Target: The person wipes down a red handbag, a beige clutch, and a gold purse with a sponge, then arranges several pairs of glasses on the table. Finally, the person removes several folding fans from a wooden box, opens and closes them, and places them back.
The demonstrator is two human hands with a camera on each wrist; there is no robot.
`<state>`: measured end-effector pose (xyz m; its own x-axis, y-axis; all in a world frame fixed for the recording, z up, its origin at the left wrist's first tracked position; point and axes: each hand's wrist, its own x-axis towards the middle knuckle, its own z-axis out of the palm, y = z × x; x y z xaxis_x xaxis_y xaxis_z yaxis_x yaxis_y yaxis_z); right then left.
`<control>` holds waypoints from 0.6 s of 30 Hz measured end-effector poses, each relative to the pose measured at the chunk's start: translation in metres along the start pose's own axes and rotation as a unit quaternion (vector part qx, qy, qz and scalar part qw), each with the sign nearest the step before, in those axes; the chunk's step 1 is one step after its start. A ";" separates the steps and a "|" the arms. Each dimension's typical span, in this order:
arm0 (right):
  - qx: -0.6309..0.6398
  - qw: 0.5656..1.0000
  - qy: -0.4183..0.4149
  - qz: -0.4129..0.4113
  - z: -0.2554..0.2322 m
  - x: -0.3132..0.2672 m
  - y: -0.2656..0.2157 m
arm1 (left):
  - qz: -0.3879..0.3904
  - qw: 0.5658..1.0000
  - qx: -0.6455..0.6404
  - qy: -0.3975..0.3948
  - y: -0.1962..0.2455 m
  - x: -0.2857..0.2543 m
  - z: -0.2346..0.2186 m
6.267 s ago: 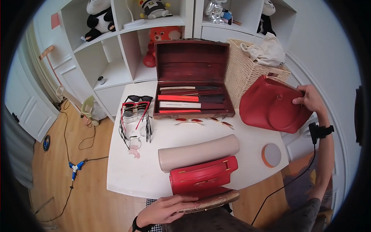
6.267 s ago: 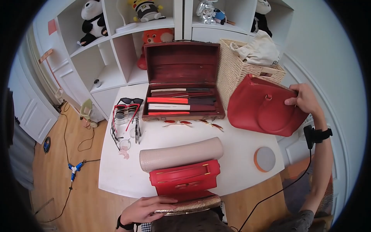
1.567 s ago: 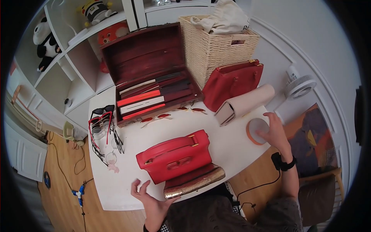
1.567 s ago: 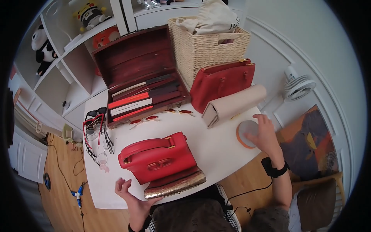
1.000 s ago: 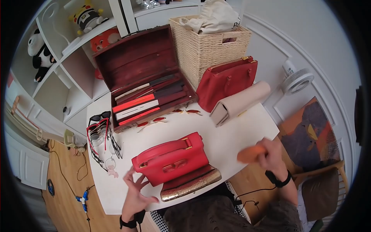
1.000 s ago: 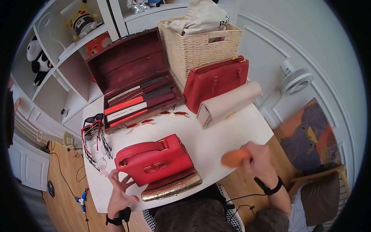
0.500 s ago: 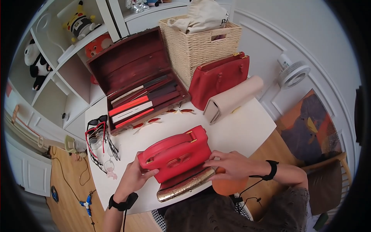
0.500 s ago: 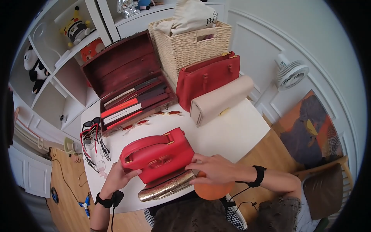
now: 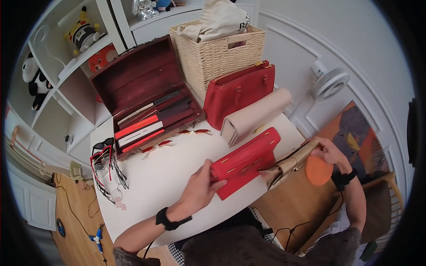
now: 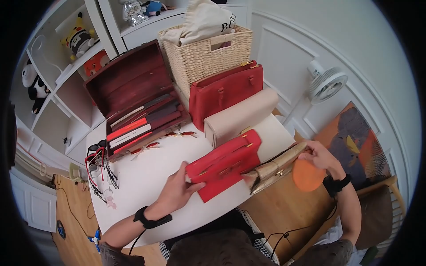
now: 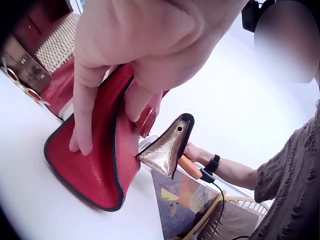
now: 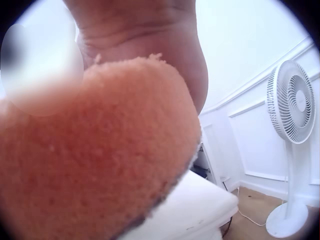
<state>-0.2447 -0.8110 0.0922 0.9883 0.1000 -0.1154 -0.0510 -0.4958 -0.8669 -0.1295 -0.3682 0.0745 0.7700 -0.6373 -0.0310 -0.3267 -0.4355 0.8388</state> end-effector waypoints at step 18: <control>-0.108 0.990 -0.009 -0.088 0.003 0.068 0.030 | 0.048 0.989 0.050 0.132 0.008 0.083 0.075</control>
<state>-0.1796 -0.8170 0.0567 0.9762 0.2162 0.0179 0.1559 -0.6421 -0.7506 -0.1092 -0.4720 0.0380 0.8449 -0.4958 0.2009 -0.4478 -0.4499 0.7727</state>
